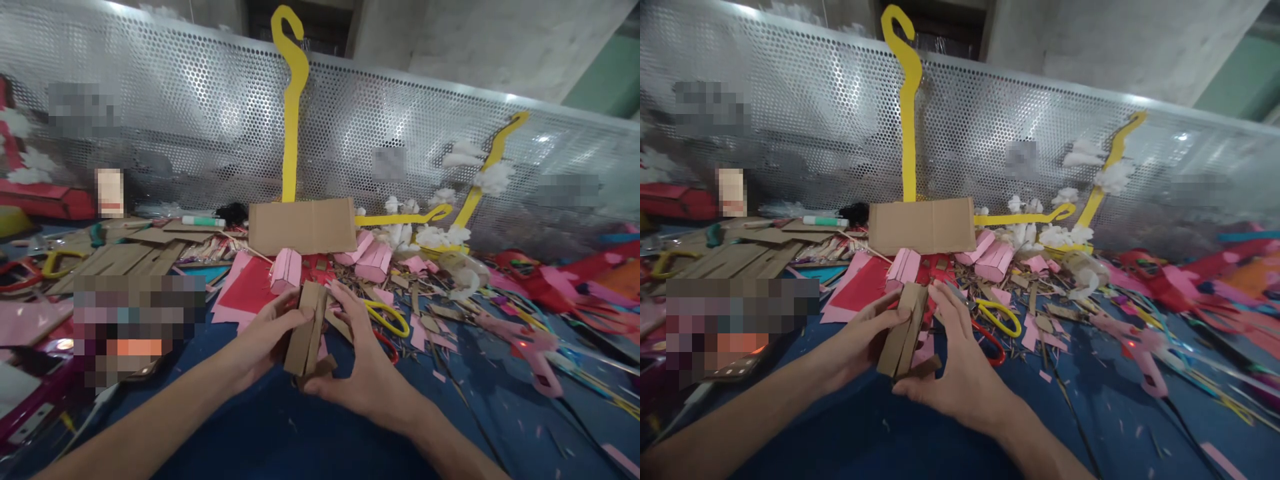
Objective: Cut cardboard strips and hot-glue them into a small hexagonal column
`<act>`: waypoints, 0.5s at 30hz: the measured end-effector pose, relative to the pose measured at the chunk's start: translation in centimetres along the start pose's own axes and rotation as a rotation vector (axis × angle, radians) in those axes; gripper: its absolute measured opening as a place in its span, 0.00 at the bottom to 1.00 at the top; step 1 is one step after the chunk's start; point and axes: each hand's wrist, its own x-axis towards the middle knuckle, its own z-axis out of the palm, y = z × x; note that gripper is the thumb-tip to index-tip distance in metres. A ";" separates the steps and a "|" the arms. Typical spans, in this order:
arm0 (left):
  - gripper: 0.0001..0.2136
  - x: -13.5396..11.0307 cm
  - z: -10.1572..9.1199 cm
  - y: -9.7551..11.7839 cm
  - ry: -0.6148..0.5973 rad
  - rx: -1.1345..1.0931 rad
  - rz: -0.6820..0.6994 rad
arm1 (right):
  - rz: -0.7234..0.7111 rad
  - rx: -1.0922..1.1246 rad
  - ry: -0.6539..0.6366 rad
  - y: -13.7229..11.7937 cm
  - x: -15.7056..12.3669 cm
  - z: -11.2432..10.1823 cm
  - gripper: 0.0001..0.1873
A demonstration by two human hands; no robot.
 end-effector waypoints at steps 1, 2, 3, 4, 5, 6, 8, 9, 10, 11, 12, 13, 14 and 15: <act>0.24 0.0 0.0 0.0 -0.007 0.003 -0.010 | -0.003 -0.042 -0.028 0.0 -0.1 0.0 0.69; 0.26 -0.1 -0.1 0.0 -0.018 0.006 -0.019 | -0.011 -0.086 -0.058 0.1 -0.1 0.0 0.72; 0.27 -0.1 -0.1 0.0 -0.032 0.009 -0.026 | -0.021 -0.126 -0.084 0.1 -0.2 0.1 0.74; 0.29 -0.1 -0.1 0.0 -0.043 0.010 -0.030 | -0.031 -0.158 -0.102 0.1 -0.2 0.1 0.76; 0.30 -0.1 -0.2 0.0 -0.046 0.008 -0.030 | -0.037 -0.179 -0.110 0.1 -0.2 0.2 0.77; 0.30 -0.1 -0.2 0.0 -0.046 0.005 -0.028 | -0.037 -0.188 -0.110 0.1 -0.2 0.2 0.77; 0.30 -0.1 -0.1 -0.1 -0.051 0.006 -0.028 | -0.024 -0.185 -0.103 0.0 -0.1 0.1 0.76; 0.30 -0.1 -0.1 -0.1 -0.058 0.010 -0.032 | -0.020 -0.182 -0.095 -0.1 -0.1 0.1 0.76; 0.30 -0.2 0.0 -0.1 -0.068 0.015 -0.040 | -0.020 -0.180 -0.090 -0.2 -0.1 0.1 0.75; 0.30 -0.3 0.0 -0.1 -0.078 0.020 -0.048 | -0.023 -0.181 -0.087 -0.2 -0.1 0.0 0.75; 0.30 -0.3 0.1 0.0 -0.081 0.024 -0.054 | -0.029 -0.182 -0.083 -0.3 -0.1 0.0 0.74; 0.30 -0.4 0.1 0.0 -0.079 0.027 -0.060 | -0.034 -0.182 -0.080 -0.3 -0.1 0.0 0.74; 0.30 -0.5 0.1 0.0 -0.073 0.030 -0.062 | -0.037 -0.179 -0.079 -0.2 -0.1 0.0 0.73; 0.30 -0.6 0.1 0.0 -0.070 0.032 -0.062 | -0.037 -0.171 -0.081 -0.2 -0.1 0.1 0.72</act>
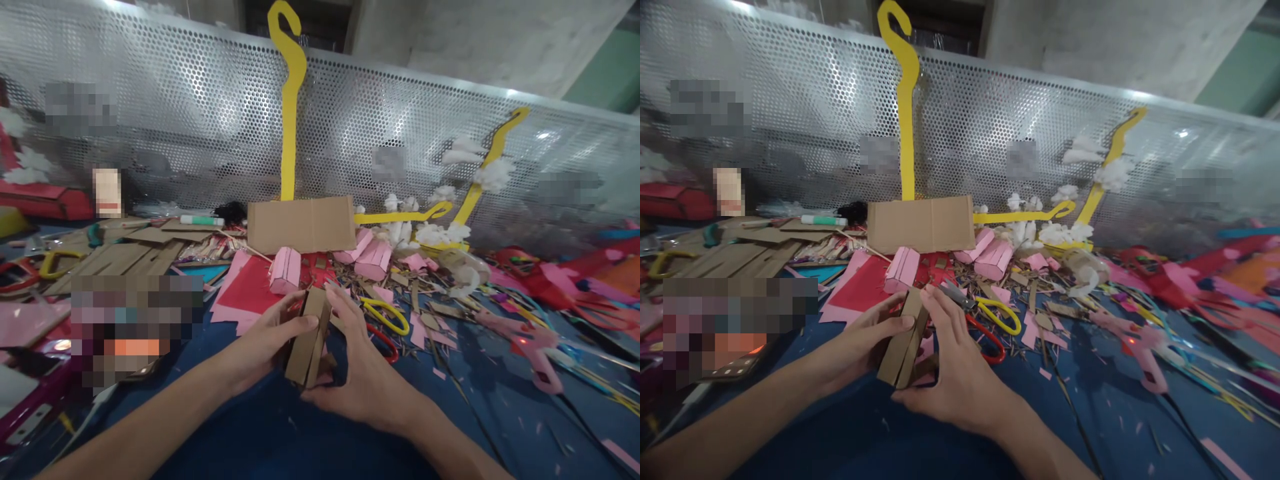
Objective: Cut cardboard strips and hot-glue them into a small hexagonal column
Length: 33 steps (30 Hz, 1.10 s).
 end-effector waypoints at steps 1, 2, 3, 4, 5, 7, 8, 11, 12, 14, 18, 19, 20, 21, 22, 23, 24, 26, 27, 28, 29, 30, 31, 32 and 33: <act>0.29 0.0 0.0 0.0 -0.001 0.002 0.001 | -0.001 0.012 0.002 0.0 0.0 0.0 0.72; 0.29 0.0 0.0 0.0 -0.009 0.005 -0.002 | 0.000 0.026 0.005 0.0 0.0 0.1 0.71; 0.29 0.0 -0.1 0.0 -0.016 0.005 -0.007 | 0.001 0.040 0.008 0.0 0.0 0.1 0.71; 0.29 0.0 -0.1 0.0 -0.023 0.006 -0.011 | 0.003 0.052 0.012 0.0 0.0 0.1 0.70; 0.30 0.0 -0.2 -0.1 -0.023 0.006 -0.012 | 0.003 0.061 0.017 0.0 0.0 0.1 0.70; 0.30 0.1 -0.3 -0.1 -0.003 0.004 -0.002 | 0.002 0.070 0.026 -0.1 0.0 0.1 0.69; 0.30 0.1 -0.3 -0.1 0.008 0.003 0.006 | 0.002 0.073 0.033 -0.1 0.0 0.1 0.68; 0.30 0.0 -0.3 -0.1 0.009 0.001 0.014 | 0.007 0.079 0.045 -0.1 0.0 0.2 0.69; 0.30 0.0 -0.3 -0.1 0.002 0.001 0.010 | 0.010 0.081 0.045 -0.1 0.0 0.2 0.69; 0.30 0.0 -0.3 -0.2 -0.006 0.003 0.004 | 0.014 0.081 0.042 -0.3 0.0 0.2 0.69; 0.32 0.2 -0.3 -0.2 -0.005 -0.012 -0.003 | 0.033 0.109 0.040 -0.6 0.2 0.1 0.68; 0.32 0.2 -0.3 -0.2 -0.005 -0.018 -0.007 | 0.038 0.121 0.041 -0.7 0.2 0.1 0.68; 0.33 0.2 -0.3 -0.2 -0.005 -0.022 -0.010 | 0.040 0.131 0.042 -0.8 0.3 0.1 0.68; 0.33 0.2 -0.3 -0.2 -0.005 -0.023 -0.011 | 0.038 0.139 0.045 -0.8 0.3 0.1 0.68; 0.33 0.2 -0.4 -0.2 -0.006 -0.023 -0.012 | 0.036 0.146 0.050 -0.7 0.3 0.0 0.68; 0.33 0.2 -0.4 -0.2 -0.005 -0.022 -0.012 | 0.036 0.155 0.052 -0.7 0.2 0.0 0.68; 0.33 0.2 -0.4 -0.2 -0.002 -0.023 -0.015 | 0.037 0.163 0.053 -0.7 0.2 0.0 0.68; 0.31 0.2 -0.5 -0.3 0.001 -0.030 -0.019 | 0.049 0.182 0.042 -0.6 0.0 0.0 0.68; 0.30 0.3 -0.5 -0.3 0.001 -0.035 -0.017 | 0.062 0.197 0.034 -0.6 0.0 0.0 0.69; 0.29 0.3 -0.5 -0.3 0.004 -0.037 -0.011 | 0.075 0.218 0.030 -0.5 -0.1 0.0 0.70; 0.28 0.4 -0.4 -0.3 0.009 -0.035 -0.004 | 0.086 0.250 0.034 -0.5 -0.1 0.0 0.70; 0.27 0.4 -0.4 -0.2 0.021 -0.027 0.004 | 0.092 0.291 0.054 -0.5 0.0 0.0 0.67; 0.26 0.4 -0.3 -0.1 0.037 -0.013 0.011 | 0.090 0.340 0.090 -0.4 0.2 0.0 0.61; 0.25 0.5 -0.3 -0.1 0.051 0.006 0.015 | 0.083 0.394 0.142 -0.3 0.4 -0.1 0.51; 0.25 0.5 -0.2 0.0 0.061 0.027 0.015 | 0.080 0.446 0.197 -0.2 0.6 -0.1 0.39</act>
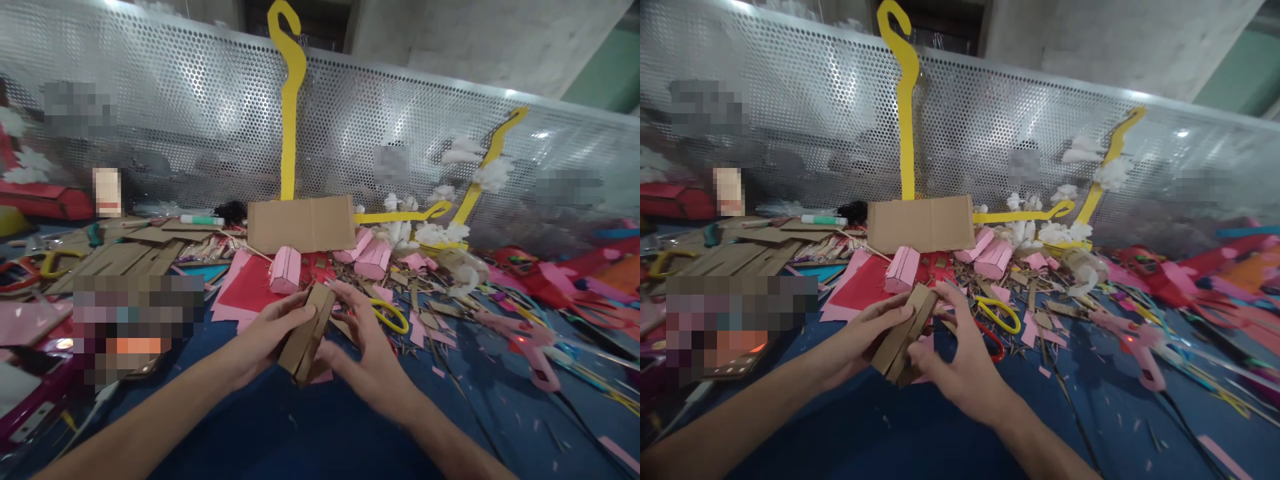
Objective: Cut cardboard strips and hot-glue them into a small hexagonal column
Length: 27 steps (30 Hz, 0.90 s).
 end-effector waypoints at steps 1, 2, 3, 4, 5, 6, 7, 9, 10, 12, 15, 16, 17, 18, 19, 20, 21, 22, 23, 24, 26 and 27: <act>0.25 0.0 0.1 0.1 0.000 0.021 0.000 | 0.002 0.051 0.049 0.1 0.3 -0.1 0.27; 0.26 0.0 0.1 0.1 -0.011 0.042 0.002 | 0.017 0.092 0.091 0.3 0.6 -0.2 0.18; 0.27 -0.1 0.2 0.1 -0.029 0.065 0.008 | 0.043 0.121 0.122 0.4 0.9 -0.3 0.14; 0.29 -0.1 0.2 0.1 -0.051 0.092 0.018 | 0.075 0.141 0.143 0.5 1.1 -0.5 0.13; 0.31 -0.1 0.2 0.1 -0.073 0.125 0.033 | 0.101 0.155 0.159 0.5 1.3 -0.6 0.13; 0.31 -0.2 0.2 0.1 -0.098 0.167 0.048 | 0.119 0.169 0.168 0.5 1.4 -0.7 0.15; 0.31 -0.3 0.2 0.0 -0.126 0.214 0.067 | 0.134 0.189 0.173 0.5 1.5 -0.8 0.16; 0.30 -0.4 0.0 -0.2 -0.201 0.298 0.092 | 0.167 0.229 0.181 0.3 1.5 -0.9 0.17; 0.30 -0.4 -0.1 -0.3 -0.246 0.323 0.097 | 0.183 0.247 0.186 0.2 1.5 -0.9 0.18; 0.33 -0.4 -0.4 -0.5 -0.325 0.332 0.091 | 0.222 0.282 0.197 -0.1 1.4 -0.8 0.18; 0.37 -0.5 -0.7 -0.8 -0.375 0.300 0.055 | 0.267 0.356 0.179 -0.1 1.3 -0.7 0.18; 0.37 -0.5 -0.7 -0.8 -0.382 0.289 0.045 | 0.272 0.381 0.166 -0.1 1.3 -0.6 0.18; 0.37 -0.5 -0.6 -0.8 -0.389 0.276 0.035 | 0.272 0.400 0.155 -0.1 1.3 -0.6 0.18; 0.36 -0.6 -0.6 -0.7 -0.391 0.263 0.026 | 0.268 0.416 0.146 0.0 1.3 -0.5 0.18; 0.36 -0.6 -0.6 -0.6 -0.390 0.251 0.020 | 0.263 0.431 0.139 0.0 1.3 -0.5 0.17; 0.35 -0.7 -0.6 -0.6 -0.387 0.242 0.016 | 0.260 0.446 0.133 0.0 1.2 -0.5 0.17; 0.36 -0.7 -0.6 -0.5 -0.389 0.234 0.011 | 0.258 0.458 0.129 0.1 1.2 -0.5 0.17; 0.36 -0.7 -0.6 -0.5 -0.394 0.229 0.005 | 0.257 0.467 0.123 0.1 1.1 -0.5 0.16; 0.37 -0.7 -0.7 -0.6 -0.403 0.226 0.000 | 0.257 0.473 0.117 0.1 1.1 -0.5 0.16; 0.37 -0.6 -0.8 -0.6 -0.412 0.224 0.000 | 0.255 0.477 0.113 0.1 1.1 -0.5 0.16; 0.37 -0.6 -0.9 -0.6 -0.429 0.218 0.002 | 0.261 0.483 0.105 0.0 1.0 -0.5 0.16; 0.37 -0.5 -1.0 -0.7 -0.435 0.218 0.004 | 0.265 0.486 0.103 -0.1 1.0 -0.5 0.16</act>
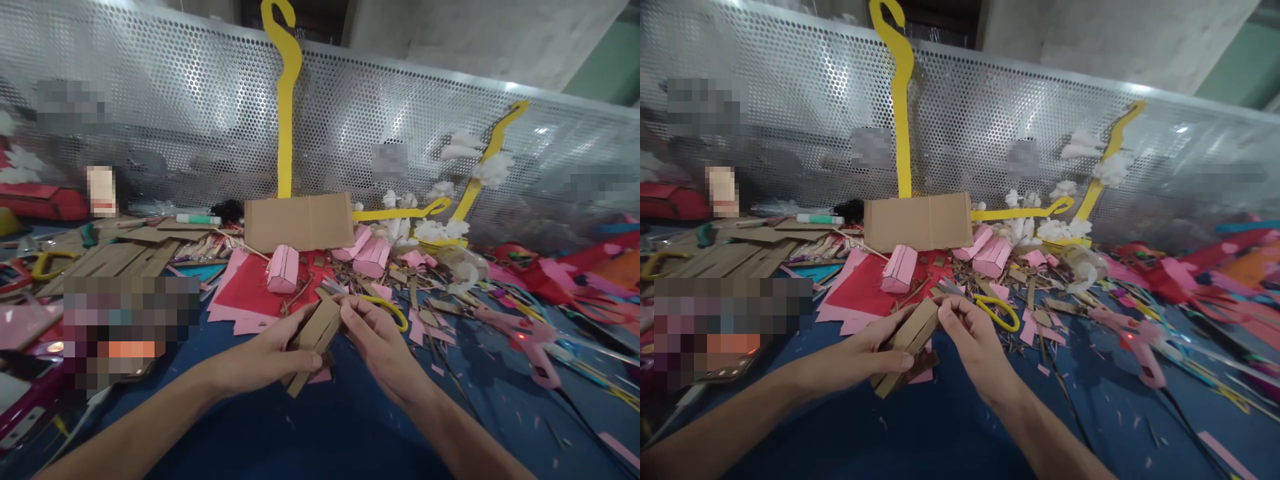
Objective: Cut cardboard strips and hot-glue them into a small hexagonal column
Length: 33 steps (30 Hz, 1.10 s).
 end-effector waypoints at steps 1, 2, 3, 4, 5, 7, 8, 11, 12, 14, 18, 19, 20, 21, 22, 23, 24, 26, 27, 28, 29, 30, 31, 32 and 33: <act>0.37 0.0 0.0 0.0 -0.005 0.003 0.001 | 0.004 0.003 -0.001 -0.1 0.0 0.0 0.16; 0.37 0.0 0.0 0.1 -0.009 0.006 -0.001 | 0.009 0.008 0.000 -0.1 0.0 0.1 0.16; 0.38 -0.1 0.0 0.1 -0.012 0.011 -0.006 | 0.013 0.014 0.000 -0.1 0.0 0.2 0.16; 0.38 -0.1 0.1 0.2 -0.011 0.017 -0.014 | 0.015 0.020 0.001 -0.2 0.0 0.2 0.17; 0.39 -0.1 0.1 0.3 -0.008 0.024 -0.018 | 0.014 0.027 0.002 -0.2 0.1 0.2 0.17; 0.39 -0.2 0.2 0.4 0.010 0.064 -0.010 | 0.015 0.036 0.008 -0.1 0.1 0.3 0.17; 0.38 -0.1 0.2 0.4 0.025 0.101 0.004 | 0.013 0.038 0.012 -0.1 0.1 0.3 0.17; 0.34 0.2 0.2 0.1 0.126 0.251 0.076 | 0.008 0.022 0.007 0.3 0.1 0.2 0.17; 0.33 0.3 0.2 -0.2 0.181 0.297 0.108 | 0.004 0.008 0.005 0.4 0.1 0.1 0.17; 0.33 0.6 0.1 -0.7 0.229 0.312 0.128 | -0.008 -0.023 0.009 0.7 0.2 0.1 0.17; 0.34 0.9 0.0 -1.3 0.225 0.274 0.105 | -0.019 -0.051 0.012 0.9 0.2 0.0 0.17; 0.33 0.9 0.1 -1.3 0.208 0.251 0.099 | -0.018 -0.052 0.009 0.9 0.2 0.0 0.17; 0.33 0.9 0.1 -1.3 0.190 0.225 0.092 | -0.017 -0.055 0.007 0.9 0.2 -0.1 0.16; 0.33 0.8 0.2 -1.2 0.175 0.203 0.084 | -0.018 -0.059 0.007 0.9 0.2 -0.1 0.16; 0.32 0.7 0.3 -1.0 0.164 0.188 0.075 | -0.018 -0.063 0.007 0.9 0.3 -0.1 0.16; 0.32 0.6 0.4 -0.8 0.154 0.179 0.062 | -0.021 -0.069 0.006 0.9 0.3 -0.1 0.16; 0.32 0.5 0.5 -0.6 0.149 0.181 0.045 | -0.025 -0.075 0.004 1.0 0.4 -0.2 0.16; 0.32 0.3 0.7 -0.2 0.137 0.202 0.027 | -0.036 -0.091 0.002 1.0 0.4 -0.2 0.16; 0.32 0.3 0.7 -0.1 0.141 0.216 0.028 | -0.042 -0.105 0.002 1.0 0.4 -0.2 0.16; 0.32 0.2 0.7 0.0 0.151 0.234 0.036 | -0.052 -0.125 0.003 1.0 0.4 -0.2 0.16; 0.31 0.2 0.7 0.0 0.165 0.259 0.048 | -0.064 -0.151 0.003 0.9 0.4 -0.2 0.16; 0.30 0.2 0.6 -0.1 0.179 0.289 0.064 | -0.083 -0.186 -0.001 0.8 0.4 -0.2 0.16; 0.28 0.2 0.5 -0.2 0.190 0.325 0.079 | -0.107 -0.230 -0.009 0.7 0.3 -0.2 0.16; 0.27 0.2 0.5 -0.3 0.198 0.365 0.092 | -0.132 -0.278 -0.018 0.5 0.3 -0.3 0.16; 0.26 0.2 0.4 -0.4 0.206 0.403 0.103 | -0.154 -0.324 -0.027 0.3 0.2 -0.3 0.17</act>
